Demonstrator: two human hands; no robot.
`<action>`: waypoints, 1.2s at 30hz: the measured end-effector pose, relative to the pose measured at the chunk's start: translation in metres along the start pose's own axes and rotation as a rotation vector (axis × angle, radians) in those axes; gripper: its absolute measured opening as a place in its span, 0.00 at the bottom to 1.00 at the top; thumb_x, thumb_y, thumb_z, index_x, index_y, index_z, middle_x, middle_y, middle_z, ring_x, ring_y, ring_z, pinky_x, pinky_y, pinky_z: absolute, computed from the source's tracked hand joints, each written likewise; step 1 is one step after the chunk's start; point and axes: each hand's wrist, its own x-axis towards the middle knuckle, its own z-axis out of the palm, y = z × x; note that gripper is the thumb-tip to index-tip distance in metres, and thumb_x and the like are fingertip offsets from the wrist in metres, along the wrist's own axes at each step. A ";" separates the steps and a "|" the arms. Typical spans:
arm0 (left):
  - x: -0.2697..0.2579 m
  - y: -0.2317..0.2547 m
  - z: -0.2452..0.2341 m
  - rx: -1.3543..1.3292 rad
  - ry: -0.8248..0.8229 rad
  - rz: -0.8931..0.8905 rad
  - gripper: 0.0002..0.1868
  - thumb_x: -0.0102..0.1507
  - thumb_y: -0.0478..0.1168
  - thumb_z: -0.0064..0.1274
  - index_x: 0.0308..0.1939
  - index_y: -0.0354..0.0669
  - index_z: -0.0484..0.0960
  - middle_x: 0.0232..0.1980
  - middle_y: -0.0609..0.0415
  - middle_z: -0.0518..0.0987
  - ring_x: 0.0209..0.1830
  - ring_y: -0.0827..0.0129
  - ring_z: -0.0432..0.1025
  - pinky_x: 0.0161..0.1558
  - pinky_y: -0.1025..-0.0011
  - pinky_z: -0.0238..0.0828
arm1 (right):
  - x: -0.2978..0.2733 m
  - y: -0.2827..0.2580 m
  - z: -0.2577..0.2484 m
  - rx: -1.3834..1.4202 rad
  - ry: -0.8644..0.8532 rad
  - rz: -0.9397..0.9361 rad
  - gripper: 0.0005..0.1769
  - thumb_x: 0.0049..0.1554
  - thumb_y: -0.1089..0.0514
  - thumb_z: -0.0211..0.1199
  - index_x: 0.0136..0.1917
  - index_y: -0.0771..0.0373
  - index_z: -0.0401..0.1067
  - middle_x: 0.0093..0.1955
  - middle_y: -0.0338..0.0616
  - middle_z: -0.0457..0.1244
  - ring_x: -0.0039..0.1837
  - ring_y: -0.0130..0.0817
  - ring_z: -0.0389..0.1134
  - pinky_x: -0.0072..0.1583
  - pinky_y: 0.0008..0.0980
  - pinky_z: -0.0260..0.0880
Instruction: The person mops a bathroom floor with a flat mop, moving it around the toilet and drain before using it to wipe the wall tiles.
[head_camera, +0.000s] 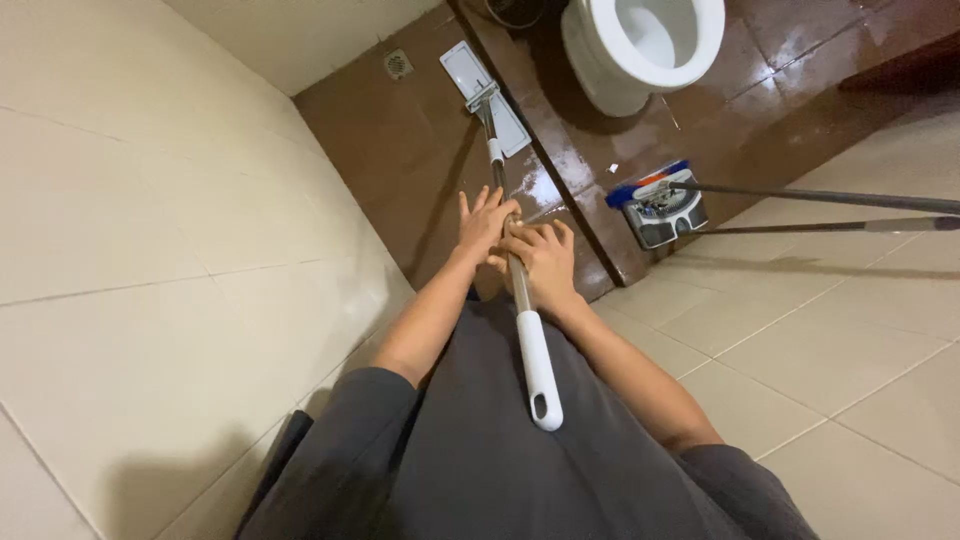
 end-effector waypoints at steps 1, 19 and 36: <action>-0.003 0.004 -0.004 -0.002 0.003 -0.003 0.16 0.60 0.39 0.55 0.50 0.64 0.77 0.76 0.48 0.66 0.80 0.48 0.53 0.75 0.35 0.27 | -0.001 -0.001 -0.002 0.000 -0.003 -0.004 0.16 0.54 0.41 0.71 0.48 0.52 0.81 0.59 0.43 0.70 0.59 0.42 0.68 0.70 0.56 0.53; -0.076 0.059 -0.107 -0.160 -0.086 -0.100 0.11 0.58 0.46 0.59 0.45 0.59 0.83 0.58 0.45 0.74 0.80 0.52 0.51 0.74 0.32 0.24 | 0.020 -0.048 -0.067 0.133 -0.072 -0.203 0.22 0.56 0.38 0.66 0.45 0.59 0.79 0.51 0.45 0.71 0.48 0.42 0.68 0.60 0.44 0.58; -0.013 0.020 0.042 -0.002 0.012 -0.158 0.13 0.58 0.44 0.54 0.47 0.65 0.78 0.80 0.50 0.61 0.81 0.48 0.50 0.74 0.31 0.19 | -0.023 0.018 -0.011 0.143 0.079 -0.102 0.08 0.56 0.57 0.68 0.48 0.58 0.81 0.50 0.46 0.70 0.54 0.41 0.69 0.66 0.47 0.59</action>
